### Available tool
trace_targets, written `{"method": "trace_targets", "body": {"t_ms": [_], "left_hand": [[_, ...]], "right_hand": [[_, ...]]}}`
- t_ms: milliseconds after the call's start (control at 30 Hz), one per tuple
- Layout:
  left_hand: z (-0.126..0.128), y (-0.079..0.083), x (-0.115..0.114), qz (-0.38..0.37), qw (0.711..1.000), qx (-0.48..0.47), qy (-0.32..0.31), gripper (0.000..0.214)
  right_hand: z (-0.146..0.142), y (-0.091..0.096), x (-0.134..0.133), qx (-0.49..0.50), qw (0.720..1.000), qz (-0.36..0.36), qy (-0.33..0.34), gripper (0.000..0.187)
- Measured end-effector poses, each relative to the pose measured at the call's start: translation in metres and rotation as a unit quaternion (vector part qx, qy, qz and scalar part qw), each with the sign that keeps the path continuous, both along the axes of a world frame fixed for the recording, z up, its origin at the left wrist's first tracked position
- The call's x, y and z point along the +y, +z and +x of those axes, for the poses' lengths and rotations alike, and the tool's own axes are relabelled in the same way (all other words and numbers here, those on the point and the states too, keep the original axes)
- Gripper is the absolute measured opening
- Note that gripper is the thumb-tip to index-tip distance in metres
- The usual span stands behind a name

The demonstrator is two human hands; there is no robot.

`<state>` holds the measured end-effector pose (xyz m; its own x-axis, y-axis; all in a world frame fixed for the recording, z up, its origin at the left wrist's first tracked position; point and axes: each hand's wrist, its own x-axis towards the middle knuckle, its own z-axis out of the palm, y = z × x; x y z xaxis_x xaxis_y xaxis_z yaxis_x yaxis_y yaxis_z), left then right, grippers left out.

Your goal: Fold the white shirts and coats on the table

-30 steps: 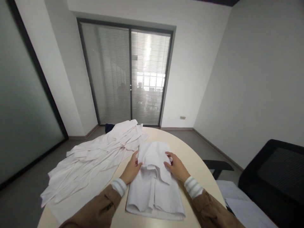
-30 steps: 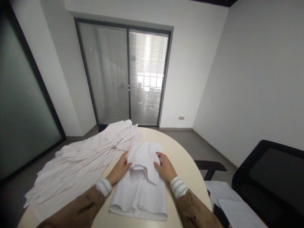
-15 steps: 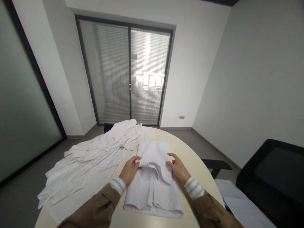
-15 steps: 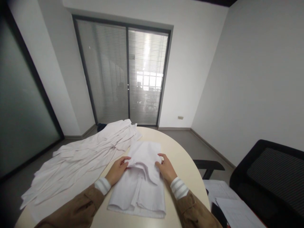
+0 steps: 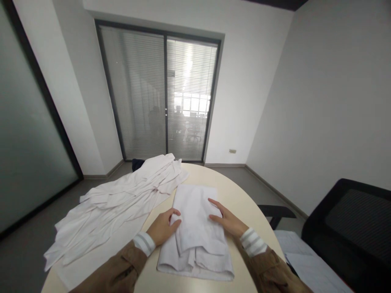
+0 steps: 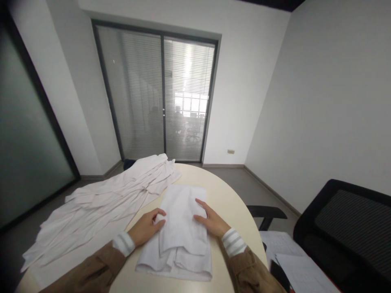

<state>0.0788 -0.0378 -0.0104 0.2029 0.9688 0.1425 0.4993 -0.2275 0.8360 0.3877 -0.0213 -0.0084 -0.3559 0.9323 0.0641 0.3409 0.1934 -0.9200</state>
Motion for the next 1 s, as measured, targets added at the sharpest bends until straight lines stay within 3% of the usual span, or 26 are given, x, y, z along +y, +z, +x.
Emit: {"method": "trace_targets", "body": {"t_ms": [67,267,367,467,633,767,867,1000], "left_hand": [[0.001,-0.002,-0.002,-0.007,1.000,-0.020,-0.012,0.033],[0.008,-0.005,0.009,0.009,0.994,-0.109,-0.005,0.043],[0.010,-0.004,0.011,0.007,0.994,-0.105,0.014,0.038],[0.009,-0.002,0.010,0.007,0.994,-0.105,0.018,0.037],[0.001,-0.002,0.010,-0.031,0.980,-0.193,-0.023,0.041],[0.000,0.002,0.009,-0.033,0.977,-0.211,-0.023,0.035],[0.003,0.004,0.005,-0.016,0.982,-0.186,0.018,0.033],[0.005,0.000,0.003,-0.094,0.983,-0.158,0.027,0.046]], "right_hand": [[-0.002,-0.002,0.001,-0.018,1.000,0.006,-0.004,0.068],[-0.009,-0.002,0.007,-0.110,0.985,0.091,-0.102,0.058],[-0.012,-0.001,0.009,-0.096,0.978,0.122,-0.143,0.050],[-0.012,0.000,0.006,-0.040,0.982,0.083,-0.165,0.047],[-0.008,0.007,-0.001,0.030,0.996,-0.045,-0.078,0.054],[-0.005,0.014,-0.006,0.029,0.998,-0.051,-0.004,0.054],[-0.007,0.011,-0.005,0.042,0.999,-0.025,-0.014,0.054],[-0.006,0.003,0.000,0.057,0.997,-0.034,-0.038,0.054]]}}
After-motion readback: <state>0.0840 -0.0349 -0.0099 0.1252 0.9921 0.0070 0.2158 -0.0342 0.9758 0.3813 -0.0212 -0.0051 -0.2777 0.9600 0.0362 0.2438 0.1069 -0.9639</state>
